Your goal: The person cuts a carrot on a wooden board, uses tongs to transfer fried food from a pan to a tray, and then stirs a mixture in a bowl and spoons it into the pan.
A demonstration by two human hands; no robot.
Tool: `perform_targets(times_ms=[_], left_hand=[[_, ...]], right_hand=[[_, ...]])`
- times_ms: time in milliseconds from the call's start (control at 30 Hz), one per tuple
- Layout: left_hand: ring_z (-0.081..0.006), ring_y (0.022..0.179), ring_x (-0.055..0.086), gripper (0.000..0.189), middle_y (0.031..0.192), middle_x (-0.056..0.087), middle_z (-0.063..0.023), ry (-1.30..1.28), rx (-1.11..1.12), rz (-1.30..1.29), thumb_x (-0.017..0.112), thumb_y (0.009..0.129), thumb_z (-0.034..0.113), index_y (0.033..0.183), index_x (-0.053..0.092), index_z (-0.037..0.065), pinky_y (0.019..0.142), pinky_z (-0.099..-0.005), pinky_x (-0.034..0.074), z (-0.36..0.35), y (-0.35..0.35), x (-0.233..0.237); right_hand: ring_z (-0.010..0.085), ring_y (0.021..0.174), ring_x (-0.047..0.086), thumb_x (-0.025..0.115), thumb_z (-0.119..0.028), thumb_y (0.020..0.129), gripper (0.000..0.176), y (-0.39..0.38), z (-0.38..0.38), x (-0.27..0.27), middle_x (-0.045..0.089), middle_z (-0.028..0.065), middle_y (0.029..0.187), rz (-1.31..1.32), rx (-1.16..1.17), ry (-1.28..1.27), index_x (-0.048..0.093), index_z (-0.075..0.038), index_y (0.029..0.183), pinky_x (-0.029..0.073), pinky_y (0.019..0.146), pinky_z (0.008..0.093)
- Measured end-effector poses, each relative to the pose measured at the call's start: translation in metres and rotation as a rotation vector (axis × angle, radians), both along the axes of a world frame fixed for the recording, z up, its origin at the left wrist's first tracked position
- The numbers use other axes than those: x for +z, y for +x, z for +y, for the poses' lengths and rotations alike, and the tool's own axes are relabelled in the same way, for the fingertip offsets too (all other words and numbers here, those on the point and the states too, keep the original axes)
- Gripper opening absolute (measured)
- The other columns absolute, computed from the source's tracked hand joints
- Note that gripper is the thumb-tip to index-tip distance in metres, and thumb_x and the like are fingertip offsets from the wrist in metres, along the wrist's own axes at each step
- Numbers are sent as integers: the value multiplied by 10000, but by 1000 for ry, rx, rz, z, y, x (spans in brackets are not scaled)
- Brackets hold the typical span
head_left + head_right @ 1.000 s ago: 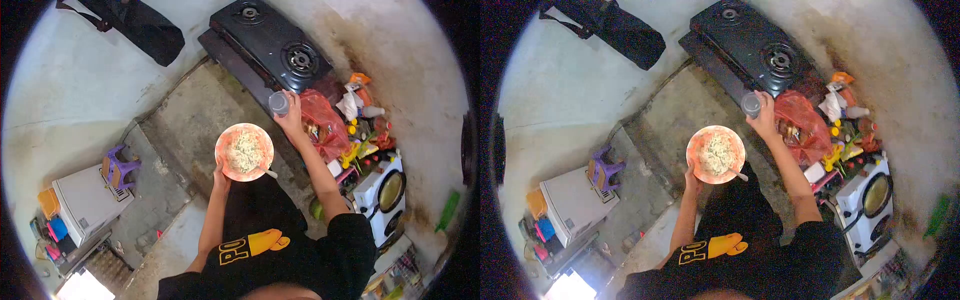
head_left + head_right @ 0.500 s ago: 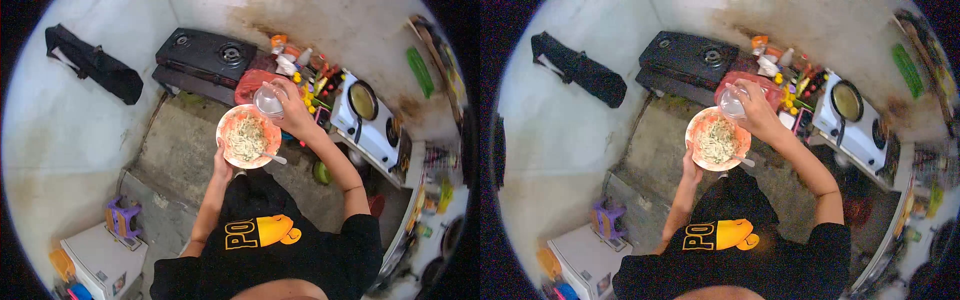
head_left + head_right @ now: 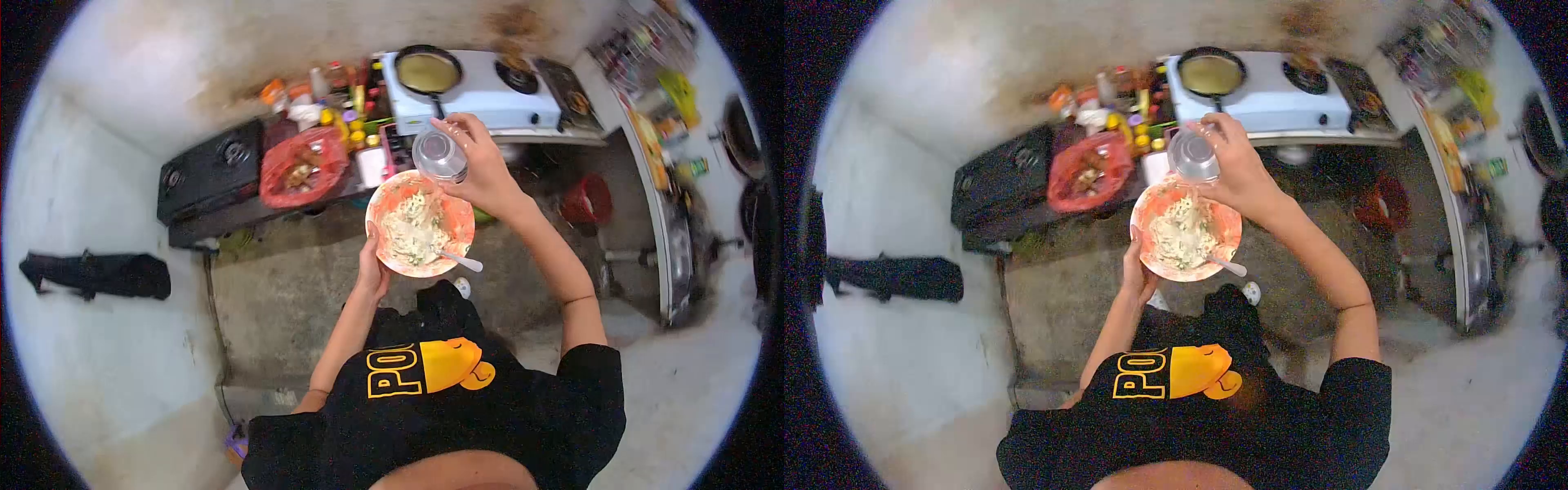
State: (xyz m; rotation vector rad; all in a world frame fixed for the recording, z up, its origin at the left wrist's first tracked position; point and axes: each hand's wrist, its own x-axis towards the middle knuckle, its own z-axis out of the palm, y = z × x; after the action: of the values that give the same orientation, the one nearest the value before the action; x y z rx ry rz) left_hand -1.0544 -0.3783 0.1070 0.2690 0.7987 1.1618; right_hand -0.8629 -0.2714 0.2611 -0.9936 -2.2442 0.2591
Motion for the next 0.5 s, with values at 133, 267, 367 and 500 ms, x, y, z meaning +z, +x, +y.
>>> perform_targets(times_ms=[133,267,367,500], left_hand=[[-252,1290,427,653,1430,399,-125,-62,-188,46,368,971,501,1437,263,55,1057,-403,365,33,115,-1],[-316,1279,433,679,1419,408,-140,0,-337,35,366,948,546,1440,269,87,1056,-476,367,39,216,-30],[-325,1285,421,660,1427,394,-142,22,-469,-68,353,956,532,1440,266,91,1051,-488,368,35,332,-33],[-329,1288,412,671,1431,382,-144,-25,-646,-27,348,953,549,1443,259,99,1048,-490,371,47,372,-55]], right_hand=[[299,1050,567,824,-203,571,762,143,14,-3,515,148,1164,106,-282,-99,549,-65,1269,462,922,376],[337,1077,531,819,-236,527,786,272,-16,-15,519,192,1134,185,-580,-178,564,-12,1236,432,958,378],[337,1098,511,807,-229,527,772,413,-52,-24,516,191,1135,147,-806,-176,569,2,1223,417,975,383],[348,1081,503,821,-213,481,814,497,-85,-65,515,193,1116,58,-1099,-107,570,-12,1229,418,974,397]])
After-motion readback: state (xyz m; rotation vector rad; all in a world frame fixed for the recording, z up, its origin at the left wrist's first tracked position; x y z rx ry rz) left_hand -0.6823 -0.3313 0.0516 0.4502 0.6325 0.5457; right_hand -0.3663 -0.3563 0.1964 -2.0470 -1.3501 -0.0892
